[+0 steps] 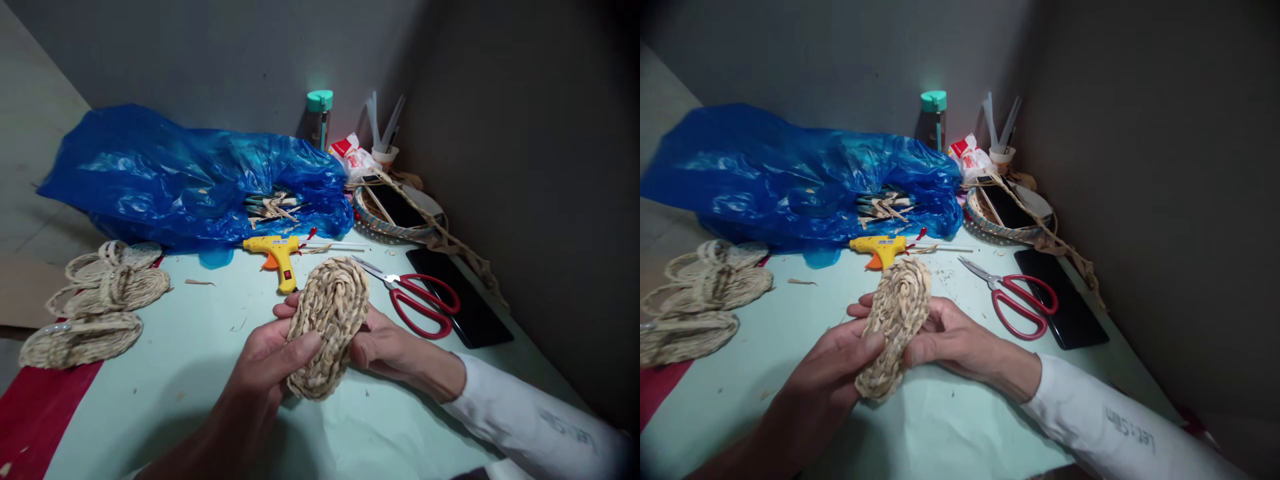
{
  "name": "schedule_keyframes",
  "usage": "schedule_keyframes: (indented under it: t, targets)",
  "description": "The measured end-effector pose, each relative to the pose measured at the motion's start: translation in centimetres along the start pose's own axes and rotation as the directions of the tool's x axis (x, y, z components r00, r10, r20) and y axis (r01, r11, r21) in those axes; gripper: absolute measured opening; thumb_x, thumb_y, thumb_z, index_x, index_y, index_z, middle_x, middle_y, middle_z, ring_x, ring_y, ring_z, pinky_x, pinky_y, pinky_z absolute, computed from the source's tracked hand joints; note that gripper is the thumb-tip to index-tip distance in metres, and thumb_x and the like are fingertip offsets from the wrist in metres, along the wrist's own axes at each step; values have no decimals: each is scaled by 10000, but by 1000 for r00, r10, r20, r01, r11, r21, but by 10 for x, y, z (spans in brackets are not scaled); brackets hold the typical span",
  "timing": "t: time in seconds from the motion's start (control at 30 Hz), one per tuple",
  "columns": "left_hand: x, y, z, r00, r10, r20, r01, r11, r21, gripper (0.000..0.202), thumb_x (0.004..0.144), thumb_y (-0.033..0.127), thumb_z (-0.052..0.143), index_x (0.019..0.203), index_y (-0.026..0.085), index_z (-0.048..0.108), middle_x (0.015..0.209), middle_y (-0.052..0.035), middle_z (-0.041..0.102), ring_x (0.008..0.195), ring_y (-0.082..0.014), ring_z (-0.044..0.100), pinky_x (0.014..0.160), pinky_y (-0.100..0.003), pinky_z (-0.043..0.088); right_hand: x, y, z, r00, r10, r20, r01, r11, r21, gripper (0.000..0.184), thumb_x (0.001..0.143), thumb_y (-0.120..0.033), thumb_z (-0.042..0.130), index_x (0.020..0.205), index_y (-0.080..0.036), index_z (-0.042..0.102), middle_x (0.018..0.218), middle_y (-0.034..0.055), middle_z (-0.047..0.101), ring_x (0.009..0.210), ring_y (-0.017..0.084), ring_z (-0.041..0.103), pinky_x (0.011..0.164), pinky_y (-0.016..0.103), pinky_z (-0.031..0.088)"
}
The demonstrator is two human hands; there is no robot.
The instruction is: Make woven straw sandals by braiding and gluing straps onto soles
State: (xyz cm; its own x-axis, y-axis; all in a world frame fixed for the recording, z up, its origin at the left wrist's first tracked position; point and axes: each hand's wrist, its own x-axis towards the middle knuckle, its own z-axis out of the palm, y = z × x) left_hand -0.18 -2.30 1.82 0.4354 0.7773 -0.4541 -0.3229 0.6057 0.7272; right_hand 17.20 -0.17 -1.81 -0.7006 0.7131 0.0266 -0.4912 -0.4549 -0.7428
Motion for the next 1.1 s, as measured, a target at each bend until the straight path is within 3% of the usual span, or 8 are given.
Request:
schedule_keyframes:
  t: [0.3,0.67,0.87,1.1]
  targets:
    - [6,-8,-7,1000,7,-7,-8,999,-34,230,786,342,771,898,145,803,741,-72,739,675,-163,651,615,-225,463,1,3,2,998,-6,-55,5,1000,-25,575,784,-359,832,1319,-262,645,1441,79,586,1337,240,538,1119,387,421]
    - [7,-13,-7,999,33,-22,-34,999,-19,244,773,341,761,866,120,805,801,-108,739,747,-219,655,690,-286,492,3,6,5,995,0,-104,1,1000,6,560,710,-345,884,1221,-219,693,1295,82,687,1190,214,643,1079,350,449]
    - [5,-15,-9,999,52,-9,-52,999,-8,219,775,321,760,842,119,808,951,-118,744,900,-242,664,793,-286,501,3,3,5,992,34,-125,-34,999,3,572,663,-323,909,1186,-214,705,1309,90,679,1220,241,625,1086,386,452]
    - [4,-15,-6,999,32,-40,-33,999,-26,219,754,345,789,805,132,808,765,-80,738,674,-154,613,640,-231,476,3,4,6,992,34,-121,-25,997,67,585,669,-289,906,1209,-210,698,1321,80,672,1238,224,616,1084,357,458]
